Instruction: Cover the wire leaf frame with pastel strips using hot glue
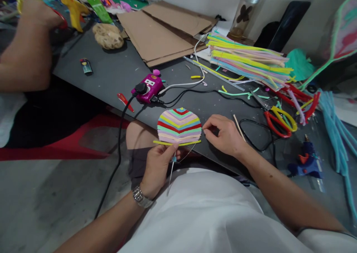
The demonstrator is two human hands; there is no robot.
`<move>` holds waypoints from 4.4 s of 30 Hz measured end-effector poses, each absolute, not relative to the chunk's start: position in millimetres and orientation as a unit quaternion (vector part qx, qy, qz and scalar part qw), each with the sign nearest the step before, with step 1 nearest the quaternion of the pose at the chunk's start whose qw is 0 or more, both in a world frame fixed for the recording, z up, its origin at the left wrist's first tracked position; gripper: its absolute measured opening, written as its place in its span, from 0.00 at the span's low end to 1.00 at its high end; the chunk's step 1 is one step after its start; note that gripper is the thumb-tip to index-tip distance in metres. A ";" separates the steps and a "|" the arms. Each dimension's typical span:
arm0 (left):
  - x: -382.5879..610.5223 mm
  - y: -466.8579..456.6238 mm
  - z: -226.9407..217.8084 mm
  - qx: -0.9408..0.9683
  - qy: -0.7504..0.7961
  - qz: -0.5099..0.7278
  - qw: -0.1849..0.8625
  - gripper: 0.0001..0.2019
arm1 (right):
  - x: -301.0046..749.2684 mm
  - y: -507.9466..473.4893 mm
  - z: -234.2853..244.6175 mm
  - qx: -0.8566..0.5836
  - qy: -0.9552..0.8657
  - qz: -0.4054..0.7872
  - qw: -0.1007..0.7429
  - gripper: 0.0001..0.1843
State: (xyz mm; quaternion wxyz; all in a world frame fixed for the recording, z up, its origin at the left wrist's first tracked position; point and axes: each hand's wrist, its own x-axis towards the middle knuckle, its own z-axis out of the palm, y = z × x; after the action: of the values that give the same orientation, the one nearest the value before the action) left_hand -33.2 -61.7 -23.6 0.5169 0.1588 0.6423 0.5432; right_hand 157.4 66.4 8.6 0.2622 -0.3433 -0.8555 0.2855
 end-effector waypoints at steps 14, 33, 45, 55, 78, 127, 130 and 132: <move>-28.8 -58.7 -29.0 0.149 0.624 0.558 0.526 0.20 | 147.7 48.6 -0.9 -0.270 -0.888 0.232 0.292 0.05; -25.6 -54.9 -31.6 0.114 0.589 0.586 0.544 0.22 | 116.2 30.4 -6.3 -0.186 -0.966 0.048 0.176 0.10; -26.8 -56.9 -30.2 0.119 0.582 0.593 0.543 0.16 | 117.7 33.7 -6.0 -0.183 -0.965 0.050 0.183 0.08; -24.7 -53.5 -28.9 0.136 0.605 0.585 0.522 0.17 | 124.3 41.2 -1.8 -0.233 -0.933 0.136 0.237 0.09; -14.0 -48.8 -17.1 0.205 0.580 0.605 0.505 0.16 | 128.1 33.8 6.7 -0.211 -0.948 0.070 0.228 0.10; -0.1 -36.5 15.8 0.221 0.473 0.675 0.522 0.14 | 130.3 9.3 19.0 -0.374 -0.408 0.657 0.511 0.10; -4.3 -38.6 9.3 0.197 0.480 0.675 0.525 0.15 | 132.0 9.3 17.7 -0.381 -0.397 0.655 0.518 0.09; -5.4 -39.5 8.6 0.182 0.476 0.669 0.540 0.16 | 132.8 8.9 17.6 -0.379 -0.398 0.655 0.518 0.08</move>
State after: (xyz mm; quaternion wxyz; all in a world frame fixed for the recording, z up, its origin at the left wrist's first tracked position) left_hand -5.4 -39.5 8.6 0.5403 0.1817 0.4763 0.6695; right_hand 132.8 8.9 17.6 0.5183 -0.3794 -0.3975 0.6553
